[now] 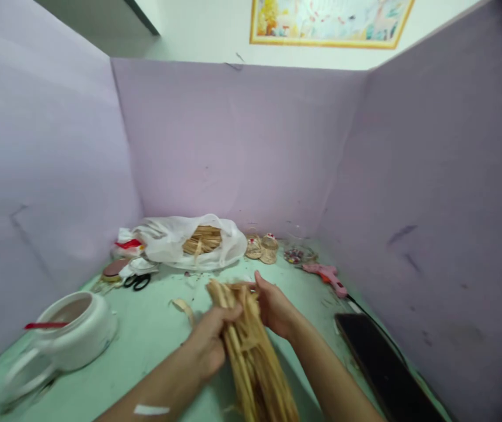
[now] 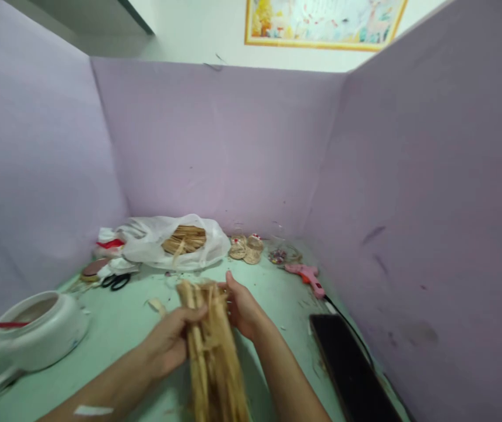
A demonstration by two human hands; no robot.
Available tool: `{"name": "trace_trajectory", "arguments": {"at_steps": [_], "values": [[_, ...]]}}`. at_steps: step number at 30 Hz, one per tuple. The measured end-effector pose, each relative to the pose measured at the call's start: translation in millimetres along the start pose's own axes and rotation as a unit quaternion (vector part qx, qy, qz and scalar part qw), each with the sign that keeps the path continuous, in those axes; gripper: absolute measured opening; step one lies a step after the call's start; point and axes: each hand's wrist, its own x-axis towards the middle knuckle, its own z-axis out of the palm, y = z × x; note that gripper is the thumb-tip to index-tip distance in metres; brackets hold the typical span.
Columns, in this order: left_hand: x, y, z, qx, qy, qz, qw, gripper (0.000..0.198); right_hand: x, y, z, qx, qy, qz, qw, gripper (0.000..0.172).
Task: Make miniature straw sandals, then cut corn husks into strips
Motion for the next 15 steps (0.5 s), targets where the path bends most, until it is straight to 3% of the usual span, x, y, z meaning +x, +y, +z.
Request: {"name": "trace_trajectory", "arguments": {"at_steps": [3,5,7,9,11,12,14,15], "values": [[4,-10,-6.3,0.079,-0.011,0.057,0.995,0.038,-8,7,-1,0.054,-0.028,0.059,0.996,0.056],[10,0,-23.9,0.184,0.052,0.144,0.971,0.052,-7,9,-4,-0.042,0.011,0.038,0.998,0.053],[19,17,-48.3,0.310,0.183,0.228,0.905,0.064,-1,4,-9,-0.185,0.093,0.010,0.978,0.049],[32,36,-72.5,0.414,0.294,0.309,0.804,0.062,12,-6,-16,-0.284,0.161,-0.005,0.945,0.042],[45,55,-89.6,0.449,0.383,0.353,0.726,0.057,31,-21,-19,-0.321,0.184,-0.010,0.929,0.036],[51,64,-94.3,0.438,0.422,0.368,0.704,0.056,43,-29,-18,-0.338,0.190,-0.007,0.922,0.033],[65,79,-96.0,0.382,0.478,0.367,0.701,0.063,70,-41,-12,-0.366,0.199,0.013,0.909,0.034],[73,85,-94.0,0.333,0.493,0.343,0.727,0.068,85,-46,-6,-0.375,0.203,0.027,0.904,0.037]]}}
